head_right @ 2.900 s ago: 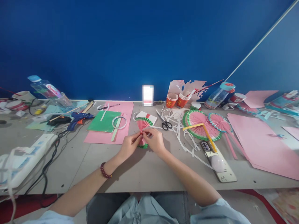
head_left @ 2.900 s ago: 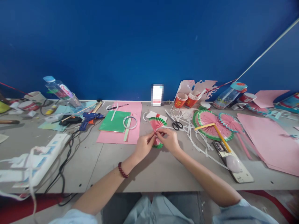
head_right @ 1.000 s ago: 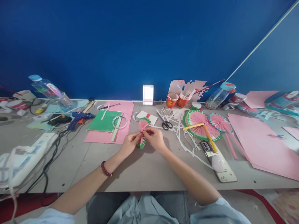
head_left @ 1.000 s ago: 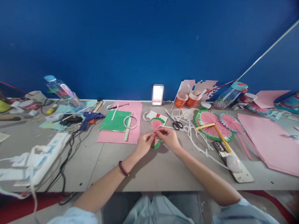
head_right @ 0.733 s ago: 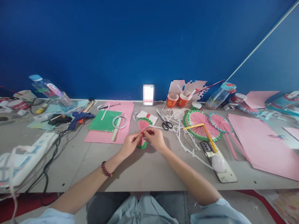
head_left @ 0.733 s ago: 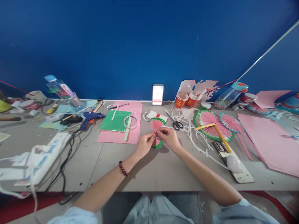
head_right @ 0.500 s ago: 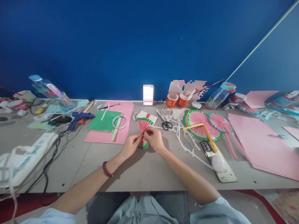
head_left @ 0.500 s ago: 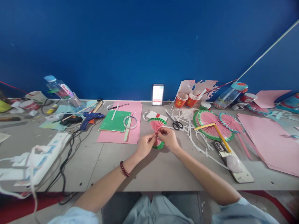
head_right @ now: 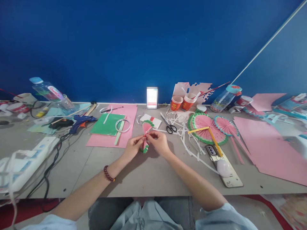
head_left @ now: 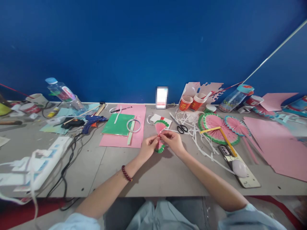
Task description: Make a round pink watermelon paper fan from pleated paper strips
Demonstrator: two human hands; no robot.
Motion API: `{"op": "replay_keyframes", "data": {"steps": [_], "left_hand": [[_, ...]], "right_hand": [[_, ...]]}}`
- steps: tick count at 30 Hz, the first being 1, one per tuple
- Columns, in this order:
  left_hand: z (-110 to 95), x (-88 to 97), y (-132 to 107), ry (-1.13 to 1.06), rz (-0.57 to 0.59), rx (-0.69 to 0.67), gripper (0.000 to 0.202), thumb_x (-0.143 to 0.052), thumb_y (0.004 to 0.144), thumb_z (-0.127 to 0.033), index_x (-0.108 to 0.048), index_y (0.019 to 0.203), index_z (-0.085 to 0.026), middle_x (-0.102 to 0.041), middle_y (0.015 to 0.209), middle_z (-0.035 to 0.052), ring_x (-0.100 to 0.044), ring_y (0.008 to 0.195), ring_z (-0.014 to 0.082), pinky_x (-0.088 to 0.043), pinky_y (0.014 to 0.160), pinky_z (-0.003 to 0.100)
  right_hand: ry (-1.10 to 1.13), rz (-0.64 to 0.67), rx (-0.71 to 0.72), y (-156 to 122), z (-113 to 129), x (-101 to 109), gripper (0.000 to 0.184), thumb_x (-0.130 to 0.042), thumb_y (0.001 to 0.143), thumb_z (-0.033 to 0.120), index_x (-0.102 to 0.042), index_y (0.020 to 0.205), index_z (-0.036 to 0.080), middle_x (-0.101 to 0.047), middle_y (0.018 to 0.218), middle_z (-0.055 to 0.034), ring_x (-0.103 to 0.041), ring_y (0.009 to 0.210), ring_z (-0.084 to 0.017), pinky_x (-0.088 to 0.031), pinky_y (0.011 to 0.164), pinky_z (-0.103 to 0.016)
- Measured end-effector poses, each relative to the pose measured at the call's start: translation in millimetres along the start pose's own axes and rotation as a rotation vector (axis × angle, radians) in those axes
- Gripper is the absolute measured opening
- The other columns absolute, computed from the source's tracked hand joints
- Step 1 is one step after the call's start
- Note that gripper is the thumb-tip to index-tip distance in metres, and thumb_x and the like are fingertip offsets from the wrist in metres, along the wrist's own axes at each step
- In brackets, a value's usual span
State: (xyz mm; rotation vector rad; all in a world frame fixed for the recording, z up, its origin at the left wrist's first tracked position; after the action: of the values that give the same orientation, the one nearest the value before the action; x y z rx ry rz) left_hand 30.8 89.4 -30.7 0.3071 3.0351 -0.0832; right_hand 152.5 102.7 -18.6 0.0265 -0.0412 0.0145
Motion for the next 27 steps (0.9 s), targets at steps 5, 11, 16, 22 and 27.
{"op": "replay_keyframes", "data": {"steps": [5, 11, 16, 22, 27], "left_hand": [[-15, 6.2, -3, 0.123, -0.064, -0.052, 0.038, -0.058, 0.077, -0.044, -0.072, 0.092, -0.011, -0.072, 0.086, 0.0081, -0.062, 0.079, 0.0206, -0.047, 0.068, 0.027], [-19, 5.4, -7, 0.302, -0.081, -0.137, 0.041, -0.051, 0.082, -0.045, -0.071, 0.093, -0.012, -0.070, 0.076, 0.0054, -0.058, 0.069, 0.0178, -0.044, 0.062, 0.025], [-17, 2.0, -10, 0.425, -0.076, -0.159, 0.043, -0.046, 0.084, -0.046, -0.071, 0.087, -0.011, -0.063, 0.061, 0.0019, -0.050, 0.055, 0.0135, -0.036, 0.052, 0.021], [-22, -2.8, -12, 0.464, -0.050, -0.175, 0.040, -0.046, 0.085, -0.044, -0.070, 0.090, -0.012, -0.059, 0.059, 0.0005, -0.046, 0.053, 0.0118, -0.032, 0.050, 0.021], [-18, 0.3, -9, 0.290, -0.056, -0.130, 0.040, -0.048, 0.084, -0.047, -0.069, 0.080, -0.012, -0.054, 0.054, -0.0011, -0.044, 0.050, 0.0099, -0.033, 0.049, 0.020]], "right_hand": [[-0.107, -0.040, 0.069, -1, 7, 2, 0.023, -0.063, 0.070, 0.037, -0.068, 0.073, 0.015, -0.067, 0.065, -0.0040, -0.059, 0.056, -0.015, -0.049, 0.052, -0.025], [-0.244, -0.095, 0.152, -5, 16, 2, 0.015, -0.058, 0.070, 0.029, -0.066, 0.069, 0.017, -0.067, 0.067, -0.0036, -0.059, 0.061, -0.015, -0.049, 0.059, -0.026], [-0.296, -0.100, 0.163, -7, 20, 0, 0.011, -0.055, 0.069, 0.024, -0.063, 0.068, 0.017, -0.065, 0.066, -0.0021, -0.058, 0.061, -0.015, -0.047, 0.061, -0.026], [-0.414, -0.129, 0.196, -8, 28, 0, 0.009, -0.052, 0.068, 0.021, -0.060, 0.065, 0.018, -0.063, 0.064, -0.0010, -0.055, 0.060, -0.015, -0.044, 0.060, -0.025], [-0.559, -0.138, 0.336, -12, 43, -1, 0.010, -0.052, 0.071, 0.022, -0.061, 0.069, 0.020, -0.064, 0.071, -0.0035, -0.056, 0.070, -0.018, -0.044, 0.067, -0.029]]}}
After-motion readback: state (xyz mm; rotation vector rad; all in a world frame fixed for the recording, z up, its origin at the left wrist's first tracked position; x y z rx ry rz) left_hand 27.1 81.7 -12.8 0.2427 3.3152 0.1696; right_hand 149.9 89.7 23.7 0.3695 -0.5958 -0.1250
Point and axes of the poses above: each hand's wrist, its own y-axis towards the middle knuckle, its own x-axis out of the back of the hand, z = x × y, the point moved 10 cm from there along y, towards the middle knuckle
